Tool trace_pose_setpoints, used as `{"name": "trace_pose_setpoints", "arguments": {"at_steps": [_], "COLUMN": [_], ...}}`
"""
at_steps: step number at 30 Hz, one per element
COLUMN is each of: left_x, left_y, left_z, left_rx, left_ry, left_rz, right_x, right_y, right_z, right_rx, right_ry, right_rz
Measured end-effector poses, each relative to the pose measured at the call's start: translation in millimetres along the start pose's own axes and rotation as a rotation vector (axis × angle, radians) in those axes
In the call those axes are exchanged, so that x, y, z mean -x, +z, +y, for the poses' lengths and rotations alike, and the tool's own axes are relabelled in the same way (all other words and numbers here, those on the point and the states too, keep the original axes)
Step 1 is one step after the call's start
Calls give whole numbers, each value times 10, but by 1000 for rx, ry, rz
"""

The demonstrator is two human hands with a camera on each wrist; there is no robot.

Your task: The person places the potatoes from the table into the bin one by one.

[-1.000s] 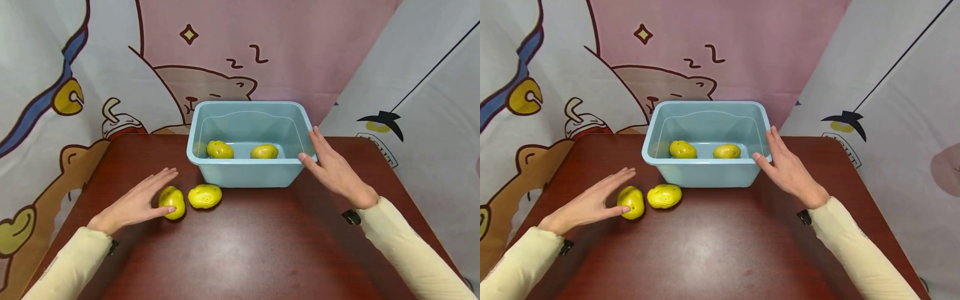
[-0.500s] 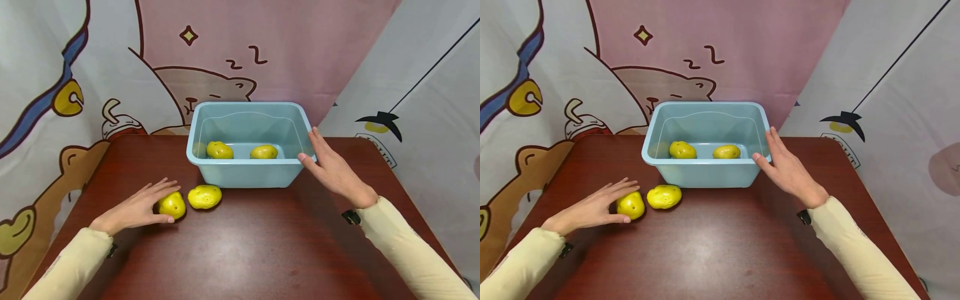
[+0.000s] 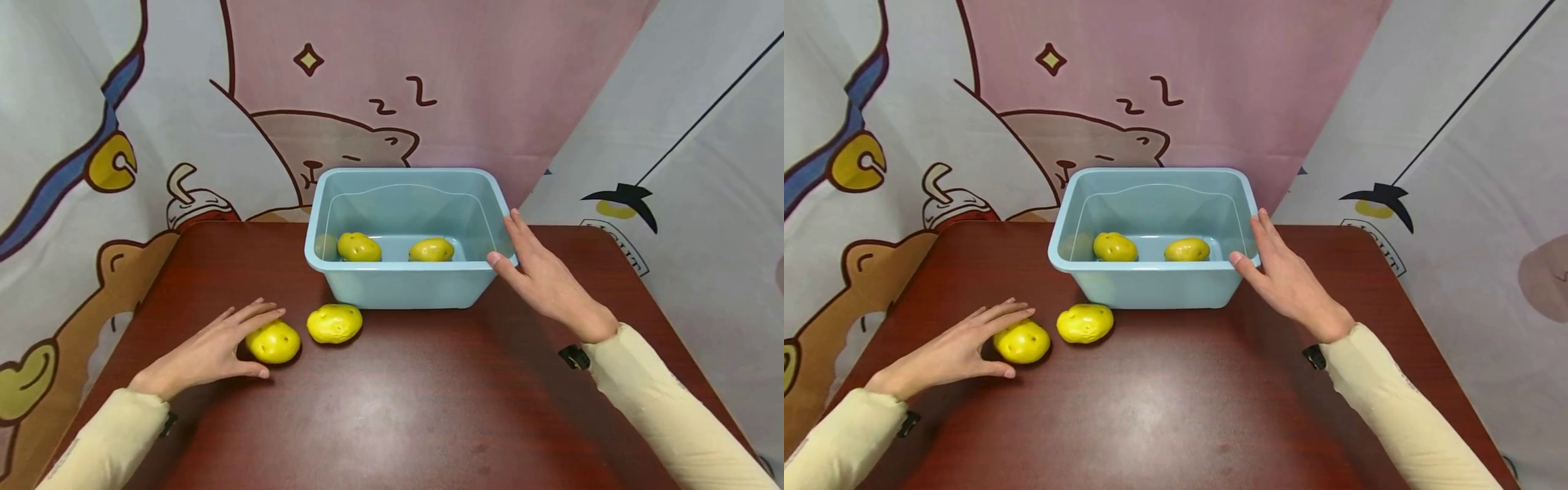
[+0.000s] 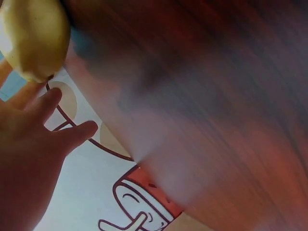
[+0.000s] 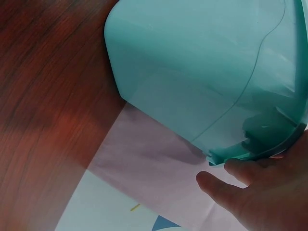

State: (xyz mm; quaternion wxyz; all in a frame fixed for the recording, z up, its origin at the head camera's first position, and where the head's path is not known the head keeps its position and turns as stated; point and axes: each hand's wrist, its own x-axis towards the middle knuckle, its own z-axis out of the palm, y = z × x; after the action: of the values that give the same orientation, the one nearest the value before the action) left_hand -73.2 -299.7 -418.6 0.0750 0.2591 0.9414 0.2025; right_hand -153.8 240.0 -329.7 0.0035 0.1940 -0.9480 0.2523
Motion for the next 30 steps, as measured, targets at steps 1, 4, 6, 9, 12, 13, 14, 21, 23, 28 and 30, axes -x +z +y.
{"name": "trace_pose_setpoints", "arguments": {"at_steps": [1,4,6,9,12,13,14,21,23,28,30], "left_x": [-1,-1,3,16,32,39,44,57,53,42,33], "left_y": [9,25,31,34,45,51,56,5,-15,-51,-64], "left_z": [4,13,11,0,-15,-20,-21,41,72,152,187], "left_rx": [10,28,40,49,55,50,46,23,23,-2,-14], "left_ry": [9,28,34,41,56,63,69,45,25,21,28], "left_rz": [-4,-17,-17,2,51,74,98,181,187,230,255], "right_x": [-1,-1,3,8,8,6,5,-1,-4,-8,-8], "right_y": [3,14,18,19,17,17,16,14,15,19,20], "right_z": [0,6,7,9,8,8,8,17,19,19,20], "right_rx": [0,-4,-8,-10,-9,-7,-5,-1,0,-2,-5], "right_ry": [2,7,10,10,7,6,5,0,-1,-2,-2], "right_rz": [1,-2,-6,-5,-1,-1,0,7,9,12,12]}}
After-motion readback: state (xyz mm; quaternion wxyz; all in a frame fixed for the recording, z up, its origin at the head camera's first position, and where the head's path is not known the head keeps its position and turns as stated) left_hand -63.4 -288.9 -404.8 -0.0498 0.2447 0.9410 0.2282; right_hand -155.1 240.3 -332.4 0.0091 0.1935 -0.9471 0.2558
